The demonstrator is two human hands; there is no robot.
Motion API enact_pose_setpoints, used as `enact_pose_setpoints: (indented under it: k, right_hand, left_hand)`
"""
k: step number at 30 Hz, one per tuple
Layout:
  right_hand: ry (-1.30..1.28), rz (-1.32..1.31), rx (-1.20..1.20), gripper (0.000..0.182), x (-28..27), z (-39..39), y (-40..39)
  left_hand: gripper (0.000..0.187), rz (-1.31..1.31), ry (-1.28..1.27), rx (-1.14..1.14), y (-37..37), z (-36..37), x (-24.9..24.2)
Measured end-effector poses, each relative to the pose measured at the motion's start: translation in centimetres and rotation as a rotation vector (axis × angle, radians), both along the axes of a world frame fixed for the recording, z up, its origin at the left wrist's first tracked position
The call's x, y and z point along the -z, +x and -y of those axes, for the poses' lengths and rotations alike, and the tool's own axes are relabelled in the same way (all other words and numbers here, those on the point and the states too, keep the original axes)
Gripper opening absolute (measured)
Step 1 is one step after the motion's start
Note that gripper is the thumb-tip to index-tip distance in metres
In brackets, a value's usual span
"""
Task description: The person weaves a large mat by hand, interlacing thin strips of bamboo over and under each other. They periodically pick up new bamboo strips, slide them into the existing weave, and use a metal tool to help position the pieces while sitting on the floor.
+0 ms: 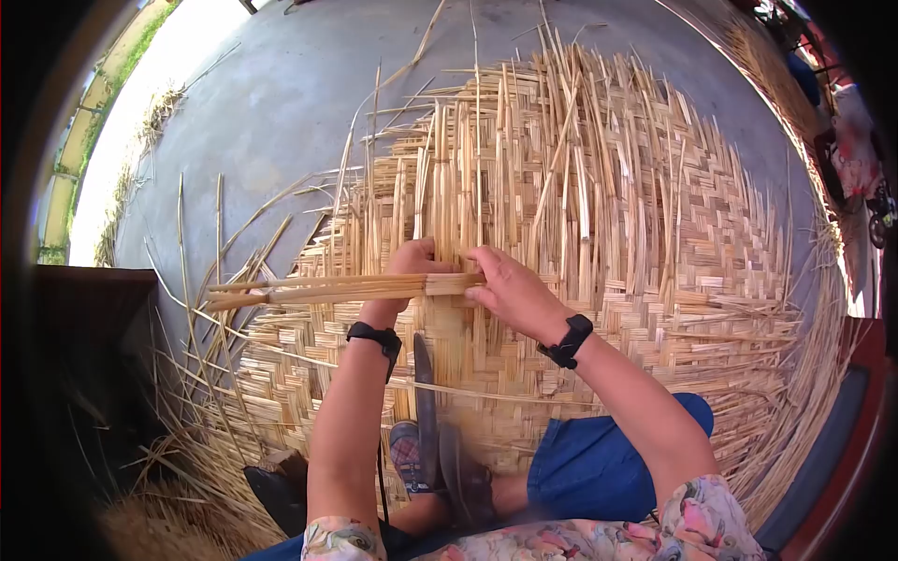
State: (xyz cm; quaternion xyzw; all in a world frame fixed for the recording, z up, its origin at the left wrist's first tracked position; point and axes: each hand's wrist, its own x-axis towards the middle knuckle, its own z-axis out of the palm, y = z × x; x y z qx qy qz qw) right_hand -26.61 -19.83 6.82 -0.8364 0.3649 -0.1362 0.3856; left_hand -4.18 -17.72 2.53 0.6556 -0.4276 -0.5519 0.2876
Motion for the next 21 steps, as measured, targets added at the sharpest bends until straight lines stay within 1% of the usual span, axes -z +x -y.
enact_pose_setpoints:
  k: [1,2,4,5,6,9,10,11,13,14,16,18,19,20,21]
  right_hand:
    - [0.037,-0.04,-0.029,0.019,-0.5,0.3,-0.1]
    - [0.073,-0.079,-0.068,0.017,-0.8,0.4,-0.1]
    - [0.111,-0.051,-0.018,0.016,-0.1,0.3,0.1]
    - [0.126,-0.034,0.01,0.017,0.1,0.4,0.3]
    - [0.155,0.005,0.11,0.017,0.3,0.0,0.3]
    - [0.244,0.107,0.384,0.022,1.1,-0.8,0.4]
    - [0.284,0.131,0.462,0.024,2.1,-1.1,0.5]
    - [0.325,0.155,0.543,0.026,2.3,-1.2,0.8]
    - [0.236,0.15,0.468,0.026,2.6,-1.4,1.3]
    - [0.194,0.149,0.432,0.027,2.5,-1.4,1.5]
    - [0.15,0.18,0.476,0.026,3.3,-1.0,1.5]
    - [0.085,0.198,0.54,0.029,4.3,0.0,1.4]
    - [0.092,0.143,0.558,0.03,4.6,0.5,1.3]
    - [0.097,0.085,0.578,0.032,4.3,0.9,1.5]
    - [0.103,0.028,0.598,0.033,4.4,1.2,1.7]
  left_hand:
    - [0.027,-0.007,-0.008,-0.019,-0.7,-0.2,-0.5]
    - [0.025,0.075,0.0,0.002,-1.6,-0.3,-2.3]
    - [0.022,0.039,-0.029,-0.009,-1.0,-0.1,-0.3]
    - [0.021,0.025,-0.049,-0.011,-0.8,0.3,-0.1]
    - [0.017,0.025,0.047,-0.048,-1.0,0.2,-0.3]
    - [0.015,-0.244,-0.106,-0.173,-1.3,-0.5,0.7]
    - [0.019,-0.312,-0.03,-0.219,-1.3,-1.0,0.8]
    - [0.022,-0.381,-0.076,-0.241,-1.4,-1.4,0.4]
    - [0.028,-0.517,-0.159,-0.281,-1.9,-2.3,-0.6]
    - [0.031,-0.512,-0.185,-0.262,-1.8,-2.5,-0.4]
    - [0.036,-0.506,-0.237,-0.235,-1.4,-3.2,0.2]
    - [0.034,-0.547,-0.174,-0.301,-1.2,-3.7,0.4]
    - [0.033,-0.57,-0.141,-0.33,-1.4,-3.8,0.5]
    - [0.018,-0.552,-0.143,-0.389,-2.0,-3.6,0.1]
    - [0.014,-0.545,-0.145,-0.41,-2.3,-3.8,0.7]
